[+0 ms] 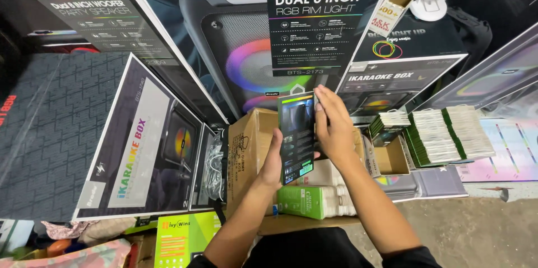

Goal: The person sits on the floor with an open carton of small product boxes. They take phone accessory boxes out one at a time, turn each box over, wipe its surfaces with a cloth, and place it back, repeating this with several boxes.

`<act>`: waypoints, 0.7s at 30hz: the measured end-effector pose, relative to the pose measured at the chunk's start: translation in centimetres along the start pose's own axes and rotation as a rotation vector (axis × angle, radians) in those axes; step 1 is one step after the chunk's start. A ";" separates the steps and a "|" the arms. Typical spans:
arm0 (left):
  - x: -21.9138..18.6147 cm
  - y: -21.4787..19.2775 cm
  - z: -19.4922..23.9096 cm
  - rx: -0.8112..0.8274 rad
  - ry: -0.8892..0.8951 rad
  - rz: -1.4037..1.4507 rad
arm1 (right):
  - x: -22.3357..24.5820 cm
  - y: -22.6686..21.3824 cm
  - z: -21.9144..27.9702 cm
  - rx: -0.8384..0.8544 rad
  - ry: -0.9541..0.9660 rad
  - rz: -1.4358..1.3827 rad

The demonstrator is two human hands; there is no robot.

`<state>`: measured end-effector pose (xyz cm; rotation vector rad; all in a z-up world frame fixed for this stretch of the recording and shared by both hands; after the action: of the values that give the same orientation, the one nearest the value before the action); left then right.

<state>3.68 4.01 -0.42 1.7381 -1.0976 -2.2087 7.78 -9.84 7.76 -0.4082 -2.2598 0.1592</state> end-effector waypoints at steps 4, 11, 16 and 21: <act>0.1 -0.5 0.1 0.035 0.002 0.063 | -0.6 -0.4 0.1 -0.044 0.083 -0.103; -2.8 0.3 0.7 -0.039 0.101 0.021 | -3.3 0.8 1.8 -0.174 0.620 -0.658; -2.5 -1.6 0.7 -0.081 0.103 -0.001 | -1.8 2.5 2.1 -0.179 0.545 -0.728; 0.1 -5.3 0.3 -0.001 0.182 0.166 | 2.1 4.7 2.4 -0.057 0.236 -0.494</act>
<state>5.08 8.00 -3.62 1.7383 -1.1513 -1.9133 5.82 -4.62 6.55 0.1054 -2.0649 -0.1994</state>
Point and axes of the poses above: each hand's wrist, its own z-axis away from the middle knuckle, its own y-axis out of the palm, x = y × z, the point moved 4 cm from there along -z, towards the middle knuckle, and after that the axes turned 11 degrees about -z, right-handed, at the moved point
